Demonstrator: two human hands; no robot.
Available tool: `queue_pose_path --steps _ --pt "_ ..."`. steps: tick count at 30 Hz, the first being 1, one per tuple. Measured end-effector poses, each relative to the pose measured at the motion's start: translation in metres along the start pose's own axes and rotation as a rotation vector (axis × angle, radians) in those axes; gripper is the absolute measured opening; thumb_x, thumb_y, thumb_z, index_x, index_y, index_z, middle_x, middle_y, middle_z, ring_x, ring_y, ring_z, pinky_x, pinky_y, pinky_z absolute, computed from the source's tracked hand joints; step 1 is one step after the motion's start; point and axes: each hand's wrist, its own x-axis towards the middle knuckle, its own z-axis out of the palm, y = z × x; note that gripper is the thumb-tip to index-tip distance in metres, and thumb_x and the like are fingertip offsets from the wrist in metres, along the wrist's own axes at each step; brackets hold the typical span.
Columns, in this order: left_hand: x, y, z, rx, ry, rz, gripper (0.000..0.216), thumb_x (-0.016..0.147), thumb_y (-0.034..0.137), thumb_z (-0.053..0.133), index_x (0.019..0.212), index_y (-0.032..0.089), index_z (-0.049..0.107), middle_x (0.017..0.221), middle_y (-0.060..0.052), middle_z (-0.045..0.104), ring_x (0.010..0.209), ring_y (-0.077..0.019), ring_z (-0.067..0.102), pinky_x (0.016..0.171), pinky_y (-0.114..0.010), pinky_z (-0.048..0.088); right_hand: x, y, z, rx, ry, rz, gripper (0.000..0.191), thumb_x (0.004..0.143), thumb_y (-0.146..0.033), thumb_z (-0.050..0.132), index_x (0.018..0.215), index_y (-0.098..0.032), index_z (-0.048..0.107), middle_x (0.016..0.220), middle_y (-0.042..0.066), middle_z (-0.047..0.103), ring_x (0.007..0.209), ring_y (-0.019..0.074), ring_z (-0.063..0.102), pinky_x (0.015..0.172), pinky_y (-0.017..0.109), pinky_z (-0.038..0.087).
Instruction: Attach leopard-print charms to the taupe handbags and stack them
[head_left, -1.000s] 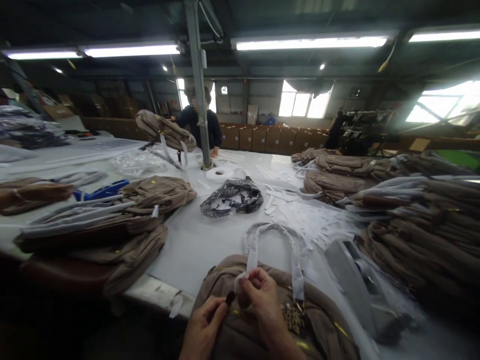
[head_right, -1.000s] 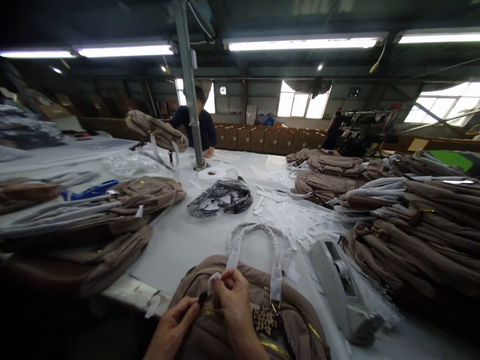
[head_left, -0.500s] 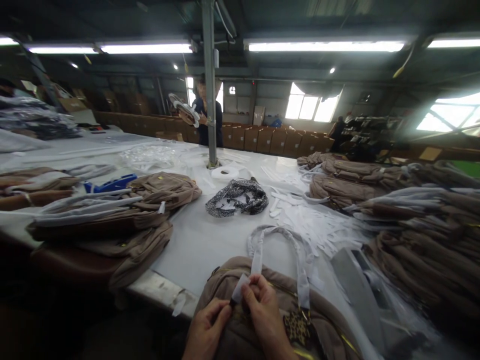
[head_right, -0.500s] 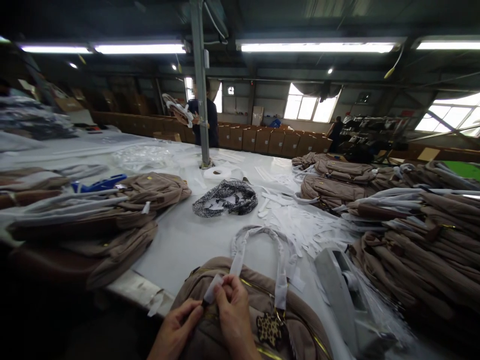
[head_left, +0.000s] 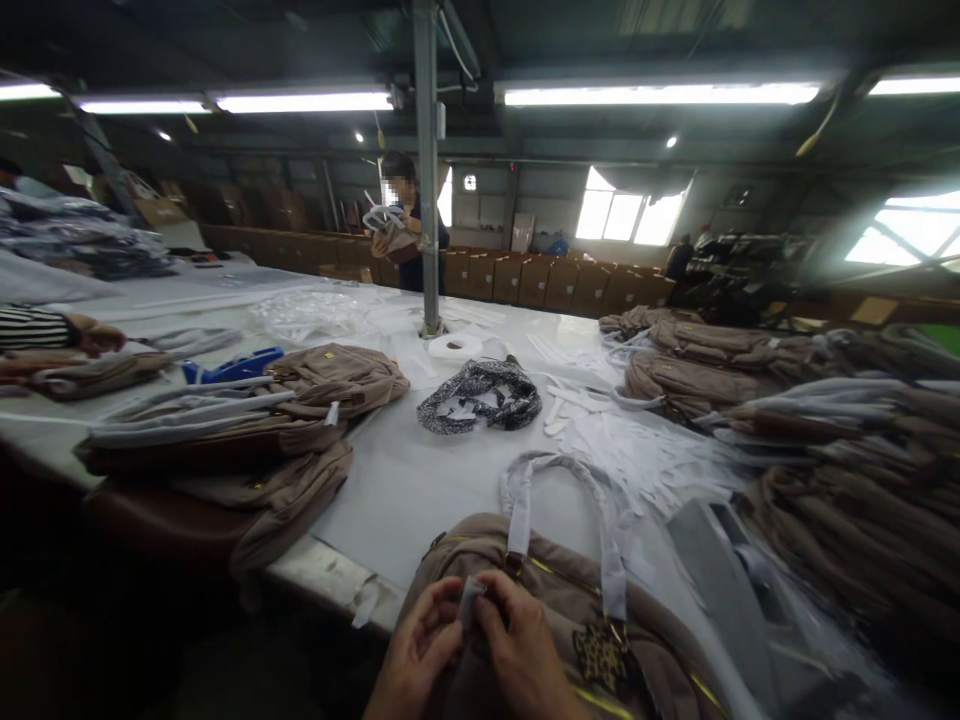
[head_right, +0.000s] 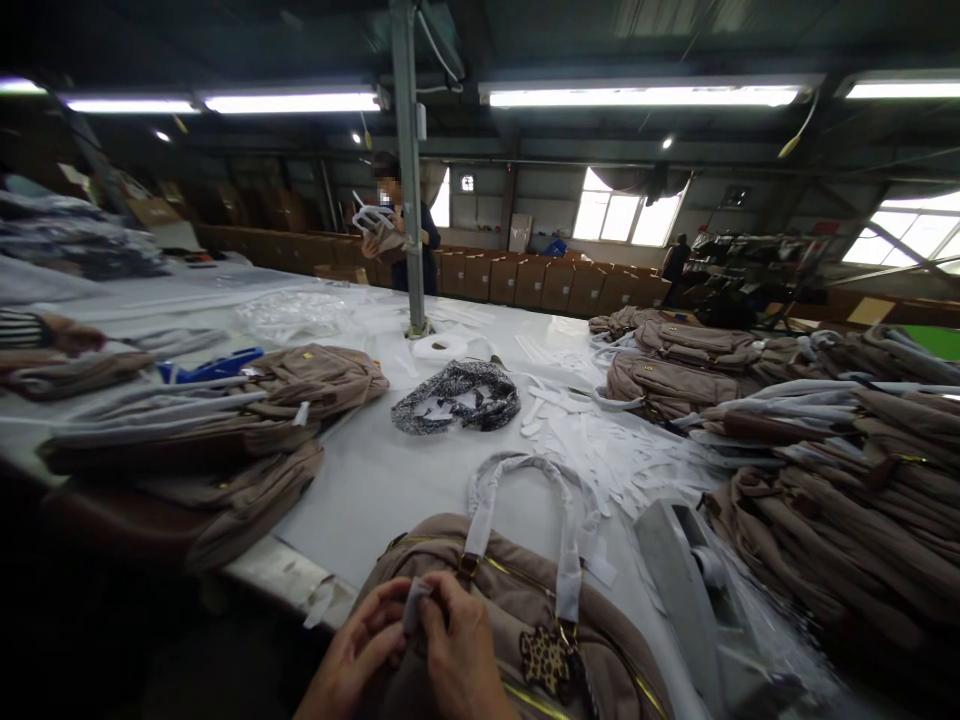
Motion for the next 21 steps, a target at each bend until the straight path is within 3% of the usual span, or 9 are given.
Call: queue_pose_path --steps 5,9,13,17,21 --pt "0.005 -0.006 0.002 0.110 0.045 -0.037 0.035 0.072 0.052 0.065 0.080 0.018 0.062 0.057 0.005 0.055 0.053 -0.0101 0.049 0.052 -0.019 0.039 0.000 0.003 -0.004 0.018 -0.015 0.004 0.028 0.087 -0.026 0.049 0.111 -0.019 0.061 0.099 0.007 0.069 0.093 0.0212 0.063 0.081 0.029 0.046" --pt "0.005 -0.012 0.001 0.152 0.089 0.012 0.038 0.073 0.056 0.061 0.074 0.018 0.059 0.056 0.005 0.055 0.054 -0.0106 0.049 0.053 -0.019 0.039 0.004 0.005 -0.009 0.085 -0.013 0.078 0.033 0.086 -0.029 0.051 0.116 -0.017 0.058 0.102 0.009 0.068 0.092 0.0220 0.063 0.079 0.031 0.047" --pt "0.005 -0.011 -0.001 0.207 0.054 0.023 0.036 0.075 0.055 0.060 0.072 0.018 0.057 0.056 0.005 0.052 0.053 -0.0108 0.048 0.053 -0.019 0.038 0.012 -0.005 -0.013 0.023 -0.092 0.038 0.031 0.078 -0.023 0.059 0.108 -0.018 0.064 0.089 0.004 0.069 0.081 0.0201 0.063 0.072 0.028 0.046" --pt "0.005 -0.008 -0.002 0.233 0.012 0.033 0.032 0.078 0.050 0.058 0.073 0.019 0.058 0.055 0.005 0.051 0.053 -0.0107 0.047 0.053 -0.020 0.039 0.018 -0.011 -0.011 -0.030 -0.175 -0.004 0.017 0.076 -0.016 0.057 0.085 -0.019 0.071 0.074 0.000 0.069 0.071 0.0166 0.061 0.063 0.023 0.043" --pt "0.004 -0.005 -0.002 0.135 0.041 0.052 0.040 0.076 0.050 0.061 0.100 0.019 0.060 0.059 0.003 0.057 0.052 -0.0118 0.050 0.050 -0.020 0.041 0.021 -0.007 -0.006 -0.036 -0.149 0.009 0.016 0.075 -0.013 0.055 0.075 -0.017 0.070 0.069 -0.001 0.068 0.066 0.0144 0.059 0.060 0.021 0.040"
